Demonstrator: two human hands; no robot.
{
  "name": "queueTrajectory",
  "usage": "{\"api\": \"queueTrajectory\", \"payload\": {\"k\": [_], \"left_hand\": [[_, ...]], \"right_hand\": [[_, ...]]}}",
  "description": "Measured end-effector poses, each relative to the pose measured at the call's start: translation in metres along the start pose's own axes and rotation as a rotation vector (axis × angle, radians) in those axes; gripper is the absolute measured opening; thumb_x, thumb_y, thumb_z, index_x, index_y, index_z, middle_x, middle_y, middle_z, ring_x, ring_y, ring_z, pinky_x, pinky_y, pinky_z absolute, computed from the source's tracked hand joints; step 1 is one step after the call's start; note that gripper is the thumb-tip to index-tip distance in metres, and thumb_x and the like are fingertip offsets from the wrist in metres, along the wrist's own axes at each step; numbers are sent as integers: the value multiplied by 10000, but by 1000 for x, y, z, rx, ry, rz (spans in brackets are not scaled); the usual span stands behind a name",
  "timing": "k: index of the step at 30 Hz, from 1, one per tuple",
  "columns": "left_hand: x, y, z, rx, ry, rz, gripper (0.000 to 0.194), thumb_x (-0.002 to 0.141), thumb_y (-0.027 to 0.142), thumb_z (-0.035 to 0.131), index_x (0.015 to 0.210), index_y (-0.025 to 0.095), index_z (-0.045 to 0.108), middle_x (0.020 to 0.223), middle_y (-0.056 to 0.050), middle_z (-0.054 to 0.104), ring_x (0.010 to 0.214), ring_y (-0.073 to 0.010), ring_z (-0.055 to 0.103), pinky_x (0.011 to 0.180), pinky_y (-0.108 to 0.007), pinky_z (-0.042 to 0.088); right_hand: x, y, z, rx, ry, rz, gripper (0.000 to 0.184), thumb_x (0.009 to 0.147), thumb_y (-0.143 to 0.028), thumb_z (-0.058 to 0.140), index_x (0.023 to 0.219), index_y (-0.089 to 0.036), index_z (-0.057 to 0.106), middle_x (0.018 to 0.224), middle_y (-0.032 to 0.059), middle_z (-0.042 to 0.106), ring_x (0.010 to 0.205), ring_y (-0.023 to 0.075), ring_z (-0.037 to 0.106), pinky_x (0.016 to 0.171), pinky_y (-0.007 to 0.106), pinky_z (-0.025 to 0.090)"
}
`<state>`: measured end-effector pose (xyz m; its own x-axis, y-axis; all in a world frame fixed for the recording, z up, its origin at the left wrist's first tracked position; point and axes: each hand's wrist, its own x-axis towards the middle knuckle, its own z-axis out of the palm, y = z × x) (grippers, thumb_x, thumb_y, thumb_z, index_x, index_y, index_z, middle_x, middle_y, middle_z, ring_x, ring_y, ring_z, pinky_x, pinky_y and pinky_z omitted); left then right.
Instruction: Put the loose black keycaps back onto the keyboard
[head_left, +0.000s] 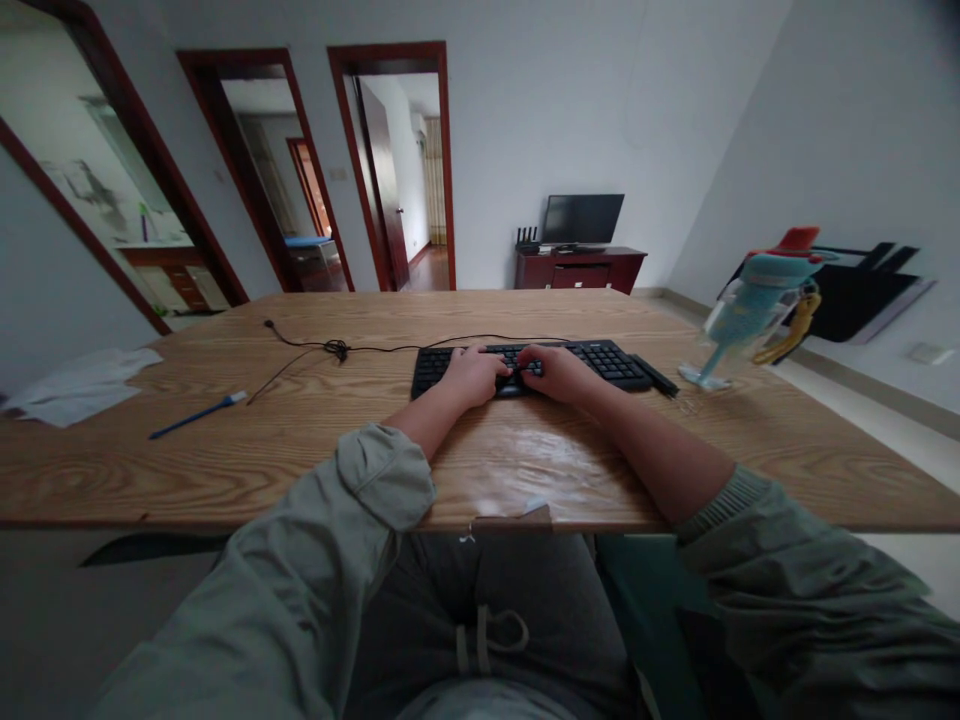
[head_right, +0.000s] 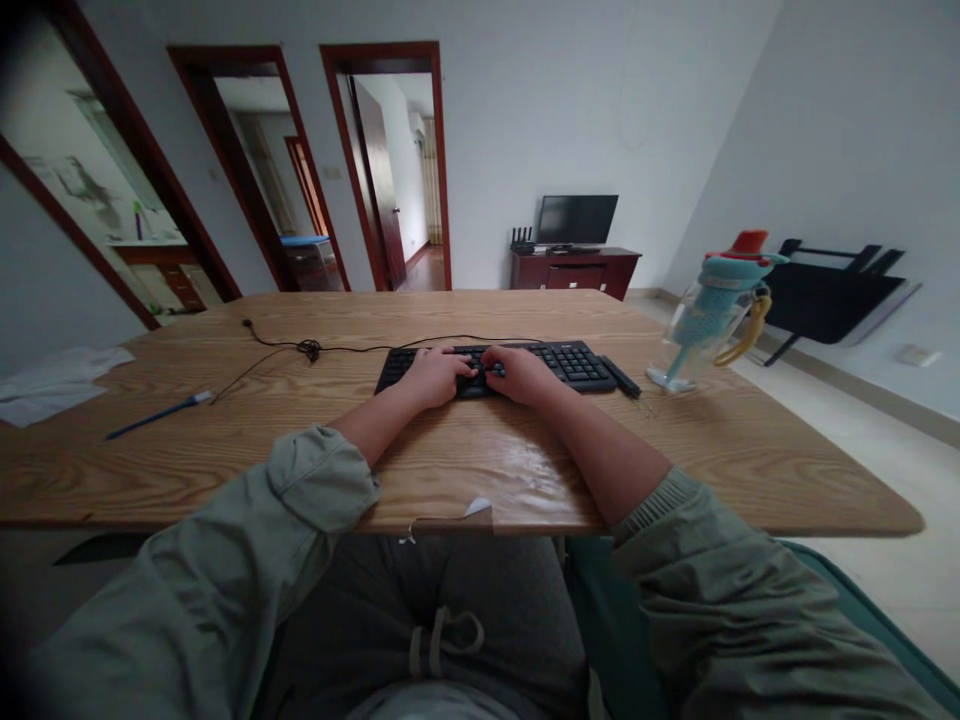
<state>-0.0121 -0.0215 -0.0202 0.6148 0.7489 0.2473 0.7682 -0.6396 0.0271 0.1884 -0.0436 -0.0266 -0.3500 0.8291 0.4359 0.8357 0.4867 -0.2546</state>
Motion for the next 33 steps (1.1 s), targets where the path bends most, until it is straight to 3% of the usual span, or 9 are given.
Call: {"api": "queueTrajectory", "payload": {"k": [5,11,20,24,29,33], "left_hand": [[-3,6,-1,-30,10,-40,424,833,163,479,1148,367,678,1231,5,658,1164,-264,498,944,-453,375],[-5,15,-4,7,-4,-34,363,828,170,517,1090,334,706,1156,-19,690,1092,-254,566,982,-452,377],[-3,-22,1,-120,93,148,432,827,156,449,1176,257,684,1283,4,632,1175,-159,565,1042,-264,401],[-5,-14,-1,-81,26,147,418,860,247,448,1220,300,656,1356,6,575,1239,-196,513,1093,-341,365],[-4,-3,-4,-69,-82,9,413,910,310,379,1229,393,627,1457,31,468,1355,-263,374,1116,-542,269],[-5,-5,-6,-82,-72,21,405,899,314,392,1216,370,637,1434,32,495,1332,-246,407,1112,-512,293]], "right_hand": [[-3,-4,-1,-67,-16,19,282,789,-271,568,1039,-203,678,899,46,723,723,174,625,692,265,430],[-4,-6,0,-85,-35,-3,261,801,-264,549,1001,-210,707,912,44,725,770,178,629,736,268,432],[-1,7,-2,90,24,34,255,764,-253,573,970,-181,704,749,20,677,672,146,585,688,259,429],[0,8,-4,124,49,35,254,770,-272,569,956,-164,705,726,21,661,642,137,563,652,251,415],[-1,4,-4,129,15,32,255,781,-270,559,955,-166,713,724,22,668,622,131,559,631,244,411],[-1,3,-3,89,-30,0,267,798,-272,549,980,-177,719,750,26,691,658,142,592,671,251,433]]}}
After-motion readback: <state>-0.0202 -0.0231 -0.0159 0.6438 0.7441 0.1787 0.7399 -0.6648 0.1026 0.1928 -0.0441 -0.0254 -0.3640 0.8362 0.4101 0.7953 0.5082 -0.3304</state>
